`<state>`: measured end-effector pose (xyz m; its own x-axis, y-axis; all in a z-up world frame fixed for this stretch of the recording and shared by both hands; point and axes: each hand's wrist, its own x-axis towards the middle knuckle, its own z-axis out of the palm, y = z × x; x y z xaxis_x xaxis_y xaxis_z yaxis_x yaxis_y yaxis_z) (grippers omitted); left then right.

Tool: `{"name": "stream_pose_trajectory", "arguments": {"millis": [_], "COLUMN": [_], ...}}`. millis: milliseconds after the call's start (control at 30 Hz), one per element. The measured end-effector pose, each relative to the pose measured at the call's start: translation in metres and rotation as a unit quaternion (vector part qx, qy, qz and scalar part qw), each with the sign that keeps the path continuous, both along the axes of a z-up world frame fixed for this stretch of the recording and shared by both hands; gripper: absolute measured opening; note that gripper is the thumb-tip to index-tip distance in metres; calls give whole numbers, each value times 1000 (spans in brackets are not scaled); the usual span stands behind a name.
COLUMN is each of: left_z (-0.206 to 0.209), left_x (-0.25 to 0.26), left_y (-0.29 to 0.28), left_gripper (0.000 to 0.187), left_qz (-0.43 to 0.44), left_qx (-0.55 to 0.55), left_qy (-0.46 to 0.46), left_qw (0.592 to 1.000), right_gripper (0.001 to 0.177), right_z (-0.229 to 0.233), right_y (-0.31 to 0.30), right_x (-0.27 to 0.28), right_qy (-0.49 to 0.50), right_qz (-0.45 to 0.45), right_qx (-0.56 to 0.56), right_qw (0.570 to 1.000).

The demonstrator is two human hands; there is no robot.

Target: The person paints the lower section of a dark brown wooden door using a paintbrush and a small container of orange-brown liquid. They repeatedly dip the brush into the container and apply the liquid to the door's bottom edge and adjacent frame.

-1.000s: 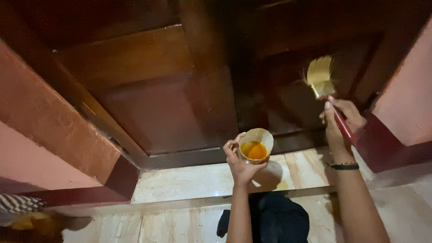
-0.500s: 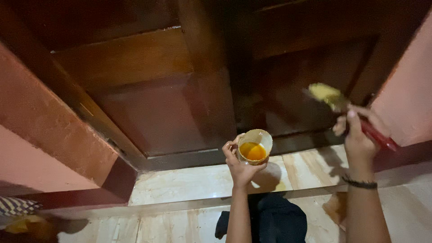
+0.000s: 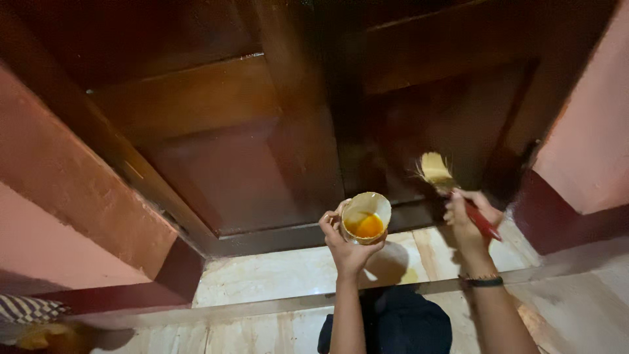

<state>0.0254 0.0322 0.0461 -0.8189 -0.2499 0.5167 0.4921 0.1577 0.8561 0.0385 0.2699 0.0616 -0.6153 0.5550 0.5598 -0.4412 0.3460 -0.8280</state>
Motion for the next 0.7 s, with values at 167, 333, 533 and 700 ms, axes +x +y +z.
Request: {"name": "stream_pose_trajectory", "arguments": {"millis": [167,333,533,700], "left_z": [-2,-3,-1,1], "left_x": [1,-1,0,-2], "left_y": [2,4,7,12], "left_gripper": [109,108,107,107], "left_qz": [-18,-34,-20,-33], "left_qx": [27,27,21,32], "left_qy": [15,15,24,66], "left_qw": [999,999,999,997], "right_gripper": [22,27,20,13], "right_z": [51,90,24,36], "right_y": [1,6,10,54], "right_x": [-4,-32,-16,-7], "right_qy": [212,218,2,102], "right_qz": [11,40,-33,-29], "right_qx": [57,59,51,53], "right_qw": [976,973,998,993]}}
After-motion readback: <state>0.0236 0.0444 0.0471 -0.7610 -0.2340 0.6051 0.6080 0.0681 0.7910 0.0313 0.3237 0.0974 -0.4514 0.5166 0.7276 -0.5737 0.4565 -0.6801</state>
